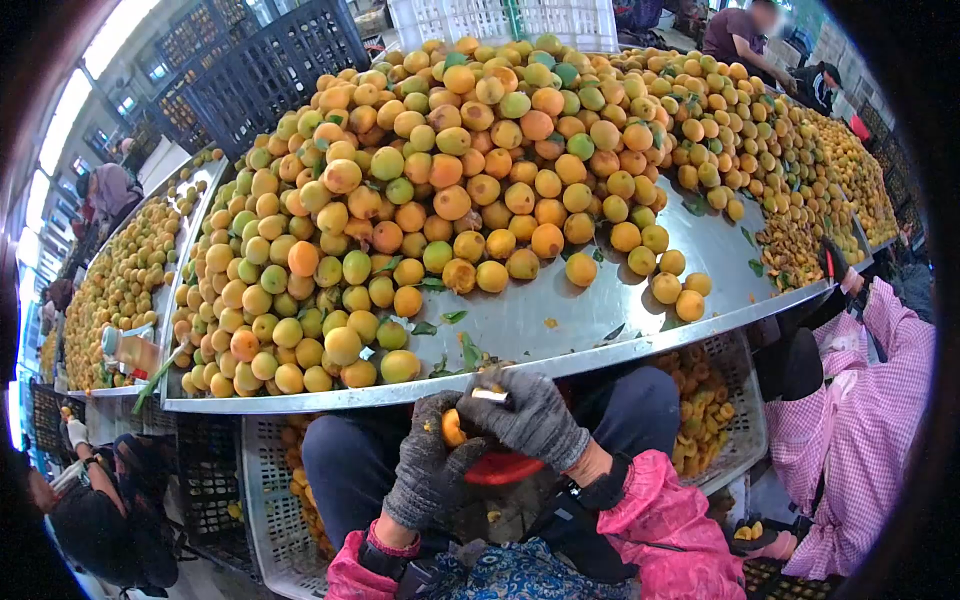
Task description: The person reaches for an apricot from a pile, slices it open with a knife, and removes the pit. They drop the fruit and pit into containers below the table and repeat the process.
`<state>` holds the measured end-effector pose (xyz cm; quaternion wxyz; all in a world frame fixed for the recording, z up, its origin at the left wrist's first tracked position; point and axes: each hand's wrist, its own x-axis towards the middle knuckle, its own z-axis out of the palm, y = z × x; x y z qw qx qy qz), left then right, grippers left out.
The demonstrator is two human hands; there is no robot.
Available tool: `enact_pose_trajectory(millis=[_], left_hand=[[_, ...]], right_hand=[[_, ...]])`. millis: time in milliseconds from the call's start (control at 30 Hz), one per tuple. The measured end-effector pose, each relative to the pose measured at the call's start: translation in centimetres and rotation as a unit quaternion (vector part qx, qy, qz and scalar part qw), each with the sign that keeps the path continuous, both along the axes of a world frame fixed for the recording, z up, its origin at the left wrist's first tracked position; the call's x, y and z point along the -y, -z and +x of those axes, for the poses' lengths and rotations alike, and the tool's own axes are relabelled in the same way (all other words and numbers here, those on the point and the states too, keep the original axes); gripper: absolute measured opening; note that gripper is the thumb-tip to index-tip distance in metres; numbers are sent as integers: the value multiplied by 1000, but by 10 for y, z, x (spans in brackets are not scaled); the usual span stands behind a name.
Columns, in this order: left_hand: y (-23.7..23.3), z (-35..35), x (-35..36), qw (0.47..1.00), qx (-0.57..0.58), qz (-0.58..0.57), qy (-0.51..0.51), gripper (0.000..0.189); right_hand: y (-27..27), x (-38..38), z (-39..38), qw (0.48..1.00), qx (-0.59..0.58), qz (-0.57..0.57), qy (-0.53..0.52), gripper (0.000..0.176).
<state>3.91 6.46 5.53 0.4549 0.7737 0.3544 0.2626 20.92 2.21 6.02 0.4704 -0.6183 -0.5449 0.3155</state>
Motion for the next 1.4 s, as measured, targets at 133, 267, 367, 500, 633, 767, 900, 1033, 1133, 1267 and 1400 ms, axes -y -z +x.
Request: enact_pose_trajectory(millis=[133, 267, 367, 500, 633, 767, 900, 1033, 1133, 1267, 1400], left_hand=[[1, -9, -1, 998, -41, 40, 28, 52], [-19, -17, 4, 998, -30, 12, 50, 54], [-36, -28, 4, 997, -8, 35, 65, 53], [-57, -52, 8, 999, -22, 21, 41, 51], [-63, -116, -8, 979, -95, 109, -145, 54], [-65, -167, -27, 897, -278, 286, -191, 62], [-65, -142, -53, 881, -282, 323, -201, 47], [-65, -66, -83, 917, -168, 350, -97, 42], [-65, 9, -113, 919, -187, 348, -15, 39], [-39, 98, -152, 909, -237, 340, 43, 39], [5, 163, -182, 890, -236, 384, 68, 43]], right_hand=[[-11, 3, -7, 991, -15, -63, -117, 32], [-12, 9, -9, 983, -80, -98, -130, 33], [-14, 12, -17, 957, -188, -183, -124, 30], [-21, 19, -34, 974, -140, -126, -123, 28], [-32, 33, -32, 972, -221, -54, -52, 21], [-29, 35, -12, 994, 16, -55, -88, 22], [22, 42, 1, 968, 188, -152, -71, 25], [10, 47, 3, 999, 17, -19, 39, 18], [-6, 51, 15, 923, -340, -109, 140, 14], [-9, 47, 30, 882, -416, -106, 194, 15], [-11, 50, 40, 887, -401, -133, 187, 21]])
